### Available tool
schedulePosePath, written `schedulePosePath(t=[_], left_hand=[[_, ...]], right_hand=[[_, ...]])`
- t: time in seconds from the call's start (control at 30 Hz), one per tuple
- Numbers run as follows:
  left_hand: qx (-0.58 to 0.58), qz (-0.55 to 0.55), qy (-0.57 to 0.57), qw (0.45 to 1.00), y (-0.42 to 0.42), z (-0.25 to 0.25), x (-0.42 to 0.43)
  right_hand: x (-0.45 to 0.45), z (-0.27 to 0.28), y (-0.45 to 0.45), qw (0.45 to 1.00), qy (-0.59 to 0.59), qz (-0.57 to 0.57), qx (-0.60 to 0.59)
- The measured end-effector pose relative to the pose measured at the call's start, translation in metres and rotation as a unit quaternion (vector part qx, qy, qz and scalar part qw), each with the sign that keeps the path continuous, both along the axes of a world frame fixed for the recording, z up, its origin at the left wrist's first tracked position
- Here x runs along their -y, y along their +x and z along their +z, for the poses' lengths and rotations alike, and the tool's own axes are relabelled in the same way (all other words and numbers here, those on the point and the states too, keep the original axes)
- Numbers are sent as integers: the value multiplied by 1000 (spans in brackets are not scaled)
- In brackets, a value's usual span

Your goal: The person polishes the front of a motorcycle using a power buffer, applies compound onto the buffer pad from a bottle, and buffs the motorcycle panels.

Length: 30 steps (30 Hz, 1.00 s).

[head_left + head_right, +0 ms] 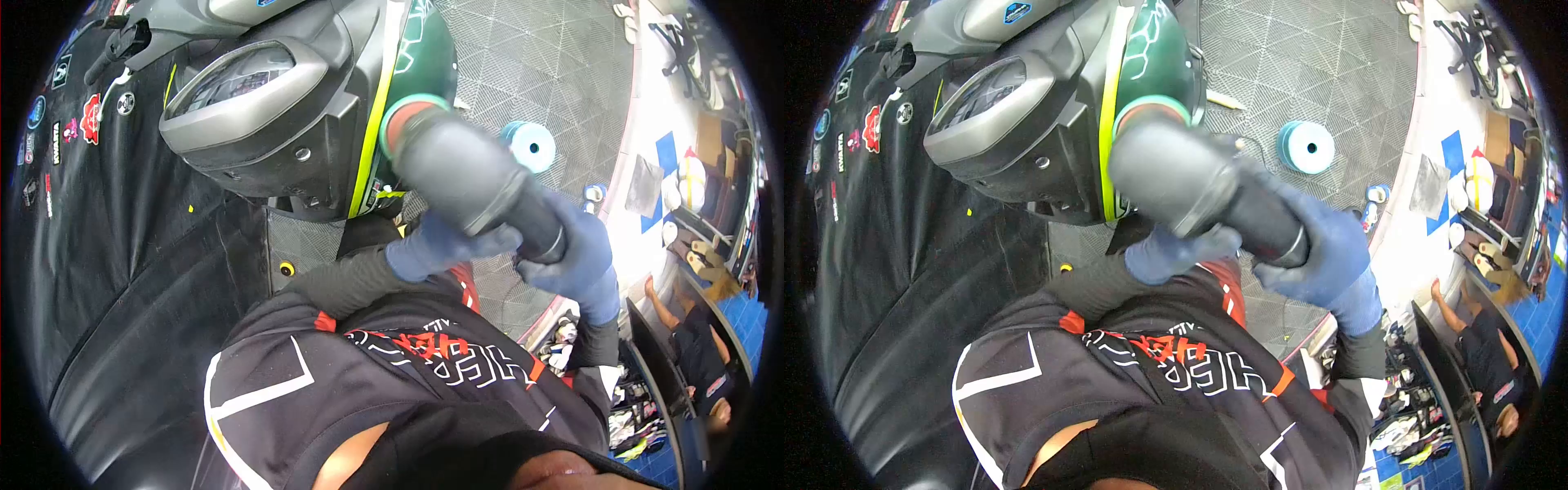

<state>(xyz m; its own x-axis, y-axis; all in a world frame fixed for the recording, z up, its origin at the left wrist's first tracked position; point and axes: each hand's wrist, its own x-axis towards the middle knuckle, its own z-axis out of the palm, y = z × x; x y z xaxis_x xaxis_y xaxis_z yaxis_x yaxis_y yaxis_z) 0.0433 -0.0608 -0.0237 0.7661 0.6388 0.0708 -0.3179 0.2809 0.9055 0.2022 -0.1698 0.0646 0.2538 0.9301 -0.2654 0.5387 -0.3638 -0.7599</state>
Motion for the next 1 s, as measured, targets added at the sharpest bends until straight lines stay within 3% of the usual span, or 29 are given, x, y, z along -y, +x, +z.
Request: schedulePosePath(t=[0.03,0.1,0.2,0.27,0.37,0.43,0.47,0.5,0.57,0.63,0.67,0.7,0.77,0.83,0.9,0.93,0.97,1.0], left_hand=[[38,-53,-78,995,-3,-4,5],[13,-14,-60,998,-11,-8,12],[-5,-85,-119,989,-4,-4,1],[-23,-56,-72,996,9,-8,-1],[-30,-28,-49,998,26,-4,-8],[-76,9,166,983,35,-16,-11],[-106,-31,112,988,38,-15,-12],[-129,-27,159,978,45,-14,-21],[-103,-10,-6,995,64,-13,-25],[-128,-52,-5,990,71,-5,-41],[-151,-96,-5,984,72,-3,-44],[-154,-102,-2,983,73,-3,-41],[-196,-52,3,979,71,-5,-32],[-202,-50,33,977,56,-22,-22],[-210,-104,138,962,37,-43,-9],[-232,-137,86,959,28,-41,-3],[-233,-140,88,958,23,-46,0],[-222,-139,136,956,21,-48,2]], right_hand=[[-8,10,4,1000,0,4,0],[-18,25,9,991,-85,97,44],[-23,26,21,993,-81,78,44],[-27,24,30,996,-16,65,57],[-17,-1,42,998,-13,52,32],[-9,-32,46,998,6,55,27],[-7,-45,47,999,-20,4,-51],[-4,-55,48,990,-44,-47,-127],[0,-73,49,983,-28,-74,-166],[3,-88,50,943,-64,-139,-297],[1,-87,47,939,-46,-149,-305],[1,-90,44,938,-43,-154,-308],[4,-102,40,871,-49,-172,-458],[18,-125,33,887,-41,-159,-432],[35,-144,25,929,1,-71,-364],[35,-139,21,927,-3,-67,-368],[38,-140,20,927,-1,-70,-369],[43,-141,19,954,-42,-43,-293]])
